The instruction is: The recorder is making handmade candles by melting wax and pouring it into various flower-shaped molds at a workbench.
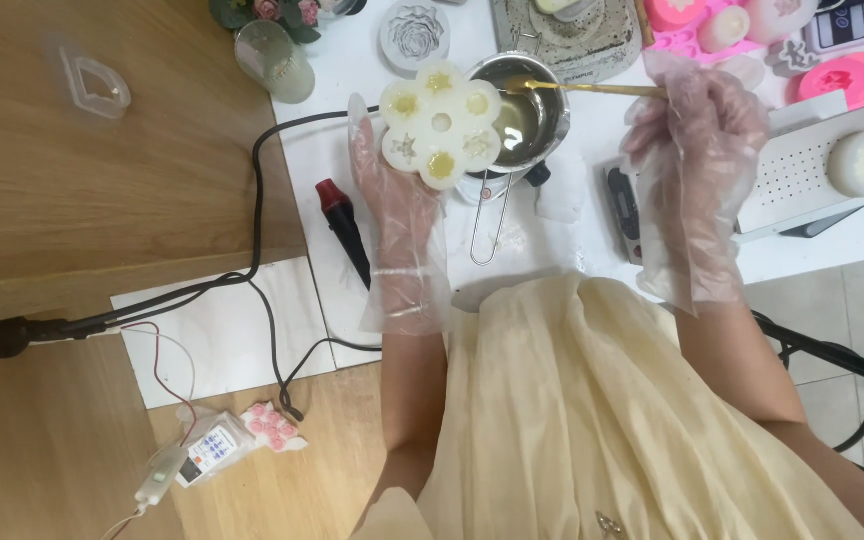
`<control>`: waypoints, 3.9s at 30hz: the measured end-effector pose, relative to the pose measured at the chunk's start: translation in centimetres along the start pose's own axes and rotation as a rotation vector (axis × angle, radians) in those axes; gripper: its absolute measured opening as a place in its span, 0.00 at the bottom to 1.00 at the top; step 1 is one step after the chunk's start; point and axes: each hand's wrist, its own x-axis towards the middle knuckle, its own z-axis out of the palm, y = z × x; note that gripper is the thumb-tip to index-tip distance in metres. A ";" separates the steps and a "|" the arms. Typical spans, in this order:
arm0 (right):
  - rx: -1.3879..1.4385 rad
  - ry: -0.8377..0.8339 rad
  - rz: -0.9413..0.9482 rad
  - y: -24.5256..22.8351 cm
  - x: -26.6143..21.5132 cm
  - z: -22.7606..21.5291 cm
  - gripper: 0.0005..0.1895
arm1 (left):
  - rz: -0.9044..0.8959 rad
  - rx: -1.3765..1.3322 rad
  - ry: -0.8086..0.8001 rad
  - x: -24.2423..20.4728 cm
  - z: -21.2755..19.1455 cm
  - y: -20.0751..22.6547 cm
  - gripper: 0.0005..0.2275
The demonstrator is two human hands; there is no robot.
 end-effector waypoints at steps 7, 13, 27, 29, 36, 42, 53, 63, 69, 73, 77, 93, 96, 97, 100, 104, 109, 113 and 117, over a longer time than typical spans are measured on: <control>-0.186 0.056 0.183 7.9 3.5 -2.0 0.10 | -0.076 -0.097 0.106 -0.9 -0.8 2.5 0.29; -0.190 0.040 0.308 10.8 3.3 -2.0 0.10 | 0.029 0.010 0.184 -1.5 -2.7 3.0 0.29; -0.011 0.149 0.463 6.7 3.2 -2.3 0.09 | 0.215 0.275 -0.042 -0.9 -4.8 1.7 0.32; 0.029 0.099 0.377 5.2 3.1 -2.0 0.08 | -0.056 -0.094 0.008 -0.2 -4.7 1.9 0.31; 0.093 0.007 0.275 -1.3 0.4 2.1 0.08 | -0.056 -0.129 0.047 -0.8 0.5 1.3 0.27; -0.052 -0.097 0.177 -2.6 -1.4 2.4 0.10 | -0.125 -0.126 0.027 -0.6 0.7 0.9 0.31; 0.061 -0.038 0.133 0.5 1.6 -2.4 0.12 | -0.104 -0.092 0.036 -1.1 0.8 1.1 0.30; -0.126 0.143 0.315 7.9 3.7 -3.0 0.10 | 0.267 0.428 0.064 -0.9 -3.2 1.5 0.29; -0.178 0.040 0.365 9.5 3.5 -2.2 0.09 | -0.081 -0.054 0.078 -1.6 -2.3 2.8 0.31; -0.154 0.014 0.438 8.1 2.7 -0.5 0.09 | -0.037 0.002 0.055 -1.8 -2.4 2.7 0.30; -0.102 0.066 0.517 7.3 2.7 -0.1 0.10 | -0.072 -0.068 0.052 -1.6 -2.7 2.5 0.31; 0.053 -0.018 0.340 -2.7 0.9 3.0 0.08 | -0.140 -0.189 0.049 -1.1 -1.2 1.7 0.31; 0.007 -0.050 0.314 -2.5 -0.3 3.7 0.08 | -0.061 -0.123 0.044 -0.9 -1.6 1.4 0.27; -0.027 -0.079 0.291 -2.4 -0.5 3.6 0.08 | -0.102 -0.172 0.057 -0.7 -2.1 1.2 0.29; -0.086 -0.112 0.242 -1.3 -0.8 3.2 0.09 | -0.079 -0.136 0.069 -0.3 -3.4 1.2 0.28; -0.077 -0.061 0.178 -1.7 -0.9 2.0 0.11 | -0.088 -0.038 0.067 -2.4 -0.1 2.6 0.30; 0.038 0.042 0.185 0.9 0.8 0.2 0.14 | -0.031 0.095 0.159 -2.9 1.5 3.2 0.29; -0.050 0.101 0.239 4.0 1.9 -0.9 0.14 | -0.043 0.085 0.089 -2.2 -1.4 3.2 0.32; -0.246 0.102 0.280 5.1 2.2 0.0 0.13 | -0.086 0.040 0.009 -1.8 -2.8 3.0 0.35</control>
